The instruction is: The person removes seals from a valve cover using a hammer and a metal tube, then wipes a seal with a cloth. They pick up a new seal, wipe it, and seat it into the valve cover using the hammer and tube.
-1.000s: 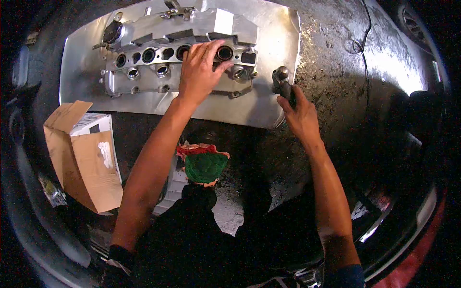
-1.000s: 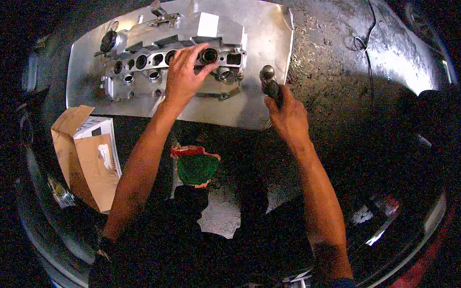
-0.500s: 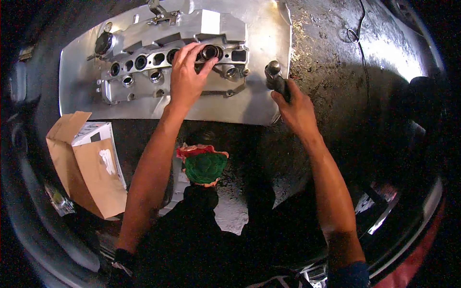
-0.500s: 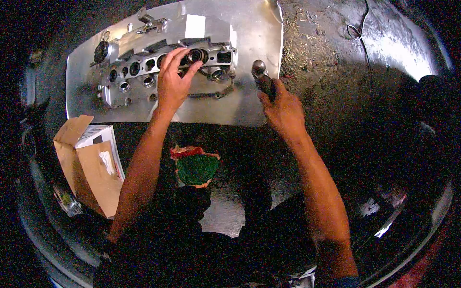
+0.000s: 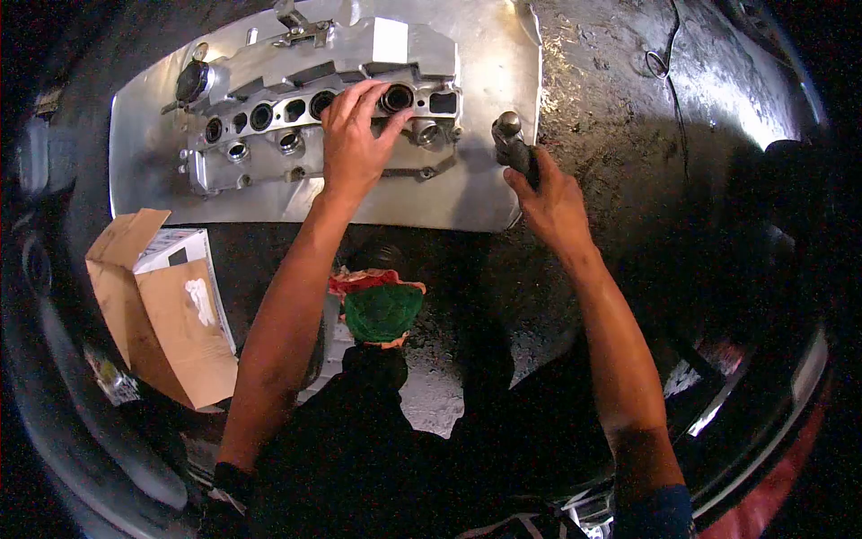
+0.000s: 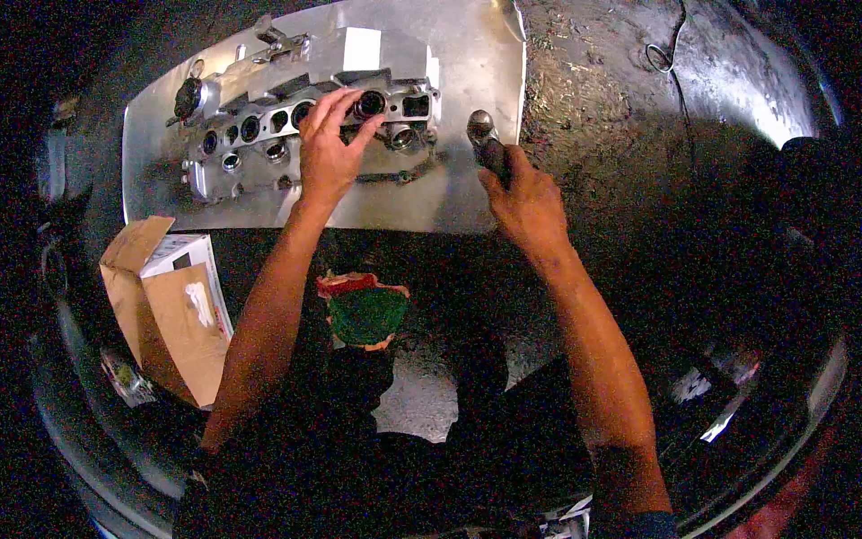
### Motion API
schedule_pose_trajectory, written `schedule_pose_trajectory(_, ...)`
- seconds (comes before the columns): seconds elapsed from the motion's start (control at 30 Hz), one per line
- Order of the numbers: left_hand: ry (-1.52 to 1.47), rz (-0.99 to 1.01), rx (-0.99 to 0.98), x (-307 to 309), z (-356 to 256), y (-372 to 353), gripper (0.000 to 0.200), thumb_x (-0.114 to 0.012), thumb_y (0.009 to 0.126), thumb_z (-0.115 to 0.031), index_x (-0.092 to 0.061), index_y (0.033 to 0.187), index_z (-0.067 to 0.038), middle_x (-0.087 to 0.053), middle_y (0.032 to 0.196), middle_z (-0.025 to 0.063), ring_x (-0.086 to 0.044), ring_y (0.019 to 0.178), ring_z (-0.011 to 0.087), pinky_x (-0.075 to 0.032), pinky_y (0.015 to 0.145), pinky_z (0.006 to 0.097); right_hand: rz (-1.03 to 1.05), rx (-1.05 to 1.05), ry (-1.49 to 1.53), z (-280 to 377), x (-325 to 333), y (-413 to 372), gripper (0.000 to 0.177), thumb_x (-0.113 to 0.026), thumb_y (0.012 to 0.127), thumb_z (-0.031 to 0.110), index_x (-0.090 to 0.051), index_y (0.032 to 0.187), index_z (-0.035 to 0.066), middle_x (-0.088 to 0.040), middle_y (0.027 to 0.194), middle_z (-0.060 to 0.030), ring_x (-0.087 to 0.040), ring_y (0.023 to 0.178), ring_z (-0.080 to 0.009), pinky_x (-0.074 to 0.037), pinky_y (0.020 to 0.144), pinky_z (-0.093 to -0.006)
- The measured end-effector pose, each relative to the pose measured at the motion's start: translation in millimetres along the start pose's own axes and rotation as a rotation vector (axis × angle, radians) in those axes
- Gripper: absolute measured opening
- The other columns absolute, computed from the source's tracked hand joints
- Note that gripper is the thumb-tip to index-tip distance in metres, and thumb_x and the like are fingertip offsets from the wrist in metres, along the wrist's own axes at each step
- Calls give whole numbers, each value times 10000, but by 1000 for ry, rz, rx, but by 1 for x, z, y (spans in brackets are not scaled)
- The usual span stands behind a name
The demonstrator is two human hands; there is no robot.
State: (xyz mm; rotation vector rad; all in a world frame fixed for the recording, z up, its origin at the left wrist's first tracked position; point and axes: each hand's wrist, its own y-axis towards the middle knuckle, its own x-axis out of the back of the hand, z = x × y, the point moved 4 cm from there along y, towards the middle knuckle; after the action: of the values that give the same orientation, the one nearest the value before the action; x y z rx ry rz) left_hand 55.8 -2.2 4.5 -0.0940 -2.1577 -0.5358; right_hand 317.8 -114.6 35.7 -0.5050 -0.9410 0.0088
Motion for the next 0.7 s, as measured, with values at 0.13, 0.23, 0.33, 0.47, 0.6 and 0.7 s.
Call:
schedule_pose_trajectory(0.13,-16,6,4,-1,1,0,474,-817,884,-379,-716,1247,-91,-659,1315,84,-622,1211,298,-442,1059,433,31,-26,17,1,2,-1,537,-669,975,428,-583,1341,44,-723,1071,-291,-680,1019,-511,-528,907,-600)
schedule_pose_trajectory(0.23,-47,0,12,-2,4,-2,480,-816,886,-376,-711,1257,-90,-657,1322,85,-620,1217,296,-441,1062,432,-27,-2,42,0,2,-1,545,-674,975,427,-586,1336,28,-726,1067,-285,-687,1016,-503,-535,902,-583)
schedule_pose_trajectory(0.33,-84,-58,-6,-5,5,-4,491,-817,884,-372,-706,1273,-94,-655,1324,86,-616,1223,296,-438,1066,431,-141,44,129,14,10,-9,567,-704,972,404,-581,1365,14,-734,1099,-272,-718,1032,-449,-560,904,-522)
schedule_pose_trajectory(0.47,-126,-79,53,-5,5,-9,504,-837,862,-353,-706,1283,-108,-612,1349,73,-578,1233,303,-423,1094,438,-207,148,392,62,23,-22,590,-749,965,339,-565,1417,7,-740,1142,-252,-749,1040,-361,-578,901,-441)
schedule_pose_trajectory(0.6,-112,-154,-7,-5,7,-10,493,-864,823,-298,-719,1260,-125,-569,1361,60,-531,1232,316,-428,1093,429,-230,280,360,102,10,-8,560,-740,976,296,-562,1428,17,-738,1113,-254,-752,995,-365,-580,868,-441)
schedule_pose_trajectory(0.7,-222,-146,65,-5,7,-10,478,-870,802,-250,-724,1241,-128,-592,1319,71,-526,1228,323,-421,1105,437,-209,316,320,126,-3,8,572,-725,982,331,-557,1427,14,-726,1124,-270,-741,1004,-397,-576,855,-456)
